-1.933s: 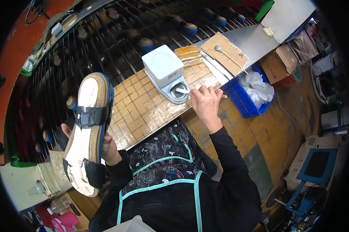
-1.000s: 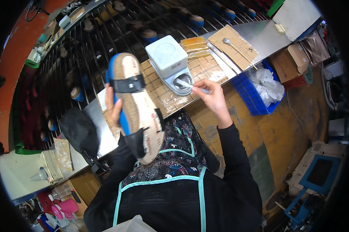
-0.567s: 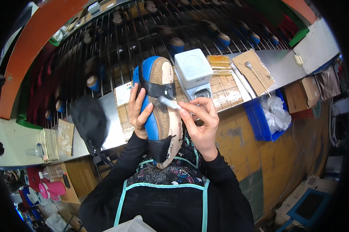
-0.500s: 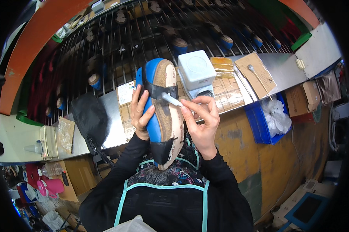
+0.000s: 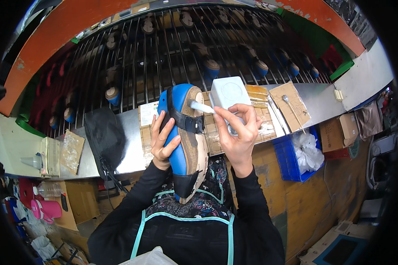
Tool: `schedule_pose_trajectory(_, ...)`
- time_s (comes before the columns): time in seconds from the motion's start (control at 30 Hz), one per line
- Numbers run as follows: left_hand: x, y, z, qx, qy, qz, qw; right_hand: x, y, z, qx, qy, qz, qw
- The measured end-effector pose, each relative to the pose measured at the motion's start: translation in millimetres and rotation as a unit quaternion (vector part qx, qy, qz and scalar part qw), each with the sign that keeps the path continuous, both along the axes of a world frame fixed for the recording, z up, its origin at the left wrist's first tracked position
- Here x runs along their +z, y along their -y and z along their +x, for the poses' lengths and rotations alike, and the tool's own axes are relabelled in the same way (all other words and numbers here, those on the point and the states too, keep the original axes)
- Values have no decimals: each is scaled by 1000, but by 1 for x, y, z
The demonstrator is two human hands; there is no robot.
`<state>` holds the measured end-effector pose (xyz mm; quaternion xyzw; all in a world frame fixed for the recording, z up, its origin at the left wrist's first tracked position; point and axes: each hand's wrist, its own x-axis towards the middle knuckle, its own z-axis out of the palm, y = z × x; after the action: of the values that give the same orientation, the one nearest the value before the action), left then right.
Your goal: The person repeatedly applies glue to the sole and strap of a blue sandal using a small brush. They rotate the sandal to reach different areas and periodically dip the brush into a container of glue.
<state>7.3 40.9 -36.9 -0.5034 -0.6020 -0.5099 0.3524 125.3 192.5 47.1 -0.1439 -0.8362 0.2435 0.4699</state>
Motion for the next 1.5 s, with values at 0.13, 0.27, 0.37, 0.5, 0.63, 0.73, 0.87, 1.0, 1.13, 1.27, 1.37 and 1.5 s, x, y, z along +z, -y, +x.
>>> schedule_pose_trajectory(0.13, 3, 3, 0, 7, -5, -3, 1000, 7, -3, 9, 33, 37, 49, 998)
schedule_pose_trajectory(0.27, 6, 5, 1, 7, -12, -4, 1000, 9, -4, 8, 28, 7, 4, 1000)
schedule_pose_trajectory(0.37, 9, 4, 1, 5, -22, -4, 1000, 10, -2, 6, 1, -13, 13, 1000)
schedule_pose_trajectory(0.5, 13, 4, 1, 7, -28, -5, 1000, 13, -1, 15, 35, 26, 19, 999)
schedule_pose_trajectory(0.63, 17, 5, 0, 7, -32, -15, 999, 15, 1, 22, 53, 51, 21, 997)
schedule_pose_trajectory(0.73, 21, 5, -2, -1, -28, -19, 999, 15, 3, 25, 52, 52, 46, 996)
schedule_pose_trajectory(0.87, 29, 5, -5, -3, -28, -26, 999, 17, 2, 29, 57, 59, 80, 993)
schedule_pose_trajectory(1.0, 36, 4, -6, -14, -20, -26, 999, 22, -15, 28, 168, 54, -42, 983)
schedule_pose_trajectory(1.13, 42, -2, -8, -19, -10, 4, 1000, 16, -15, 23, 96, 7, -14, 995)
schedule_pose_trajectory(1.27, 44, -3, -13, -5, -20, 29, 999, 13, -4, 36, 194, 47, -184, 962)
schedule_pose_trajectory(1.37, 44, 0, -15, 13, -40, 5, 999, 12, 3, 35, 154, 32, -124, 980)
schedule_pose_trajectory(1.5, 44, 3, -15, 19, -59, -15, 998, 14, 10, 28, 76, 26, -38, 996)
